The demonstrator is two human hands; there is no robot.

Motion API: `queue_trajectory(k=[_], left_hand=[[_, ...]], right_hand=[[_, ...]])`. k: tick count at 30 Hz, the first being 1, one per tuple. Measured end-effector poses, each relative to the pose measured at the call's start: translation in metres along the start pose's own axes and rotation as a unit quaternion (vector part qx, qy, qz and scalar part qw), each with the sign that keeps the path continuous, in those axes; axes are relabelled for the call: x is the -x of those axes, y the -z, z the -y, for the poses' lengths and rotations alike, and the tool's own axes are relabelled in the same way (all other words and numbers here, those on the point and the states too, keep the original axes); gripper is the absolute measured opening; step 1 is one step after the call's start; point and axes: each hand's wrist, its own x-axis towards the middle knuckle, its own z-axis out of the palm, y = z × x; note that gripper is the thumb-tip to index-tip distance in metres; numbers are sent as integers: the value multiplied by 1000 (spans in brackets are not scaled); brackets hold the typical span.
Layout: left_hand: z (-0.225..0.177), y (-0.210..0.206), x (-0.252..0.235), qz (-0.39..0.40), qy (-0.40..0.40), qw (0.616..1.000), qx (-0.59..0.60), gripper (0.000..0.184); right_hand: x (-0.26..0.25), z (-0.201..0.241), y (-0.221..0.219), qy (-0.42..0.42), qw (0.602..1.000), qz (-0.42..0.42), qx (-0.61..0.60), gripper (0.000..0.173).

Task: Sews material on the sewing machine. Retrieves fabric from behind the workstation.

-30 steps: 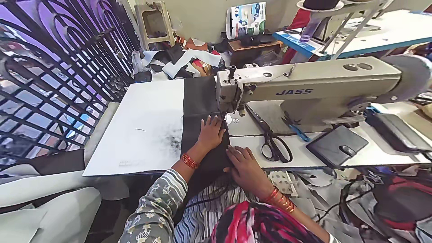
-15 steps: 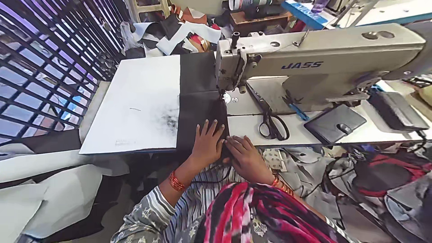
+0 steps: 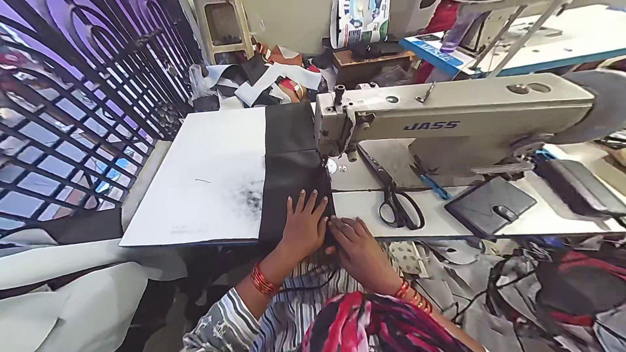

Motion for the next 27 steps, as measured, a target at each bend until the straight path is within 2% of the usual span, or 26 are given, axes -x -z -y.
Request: queue_trajectory(k=[14, 18, 22, 27], left_hand=[[13, 17, -57, 71, 35, 997, -26, 53], [15, 19, -68, 55, 31, 998, -20, 51], [5, 24, -58, 57, 34, 998, 12, 45], [-14, 18, -10, 88, 65, 994, 10, 53]], right_hand=[[-20, -8, 0, -12, 1000, 26, 3, 54], [-22, -9, 0, -13, 1000, 28, 0, 53], [-21, -10, 0, -15, 999, 31, 0, 53], [-19, -10, 7, -22, 998, 53, -36, 46]])
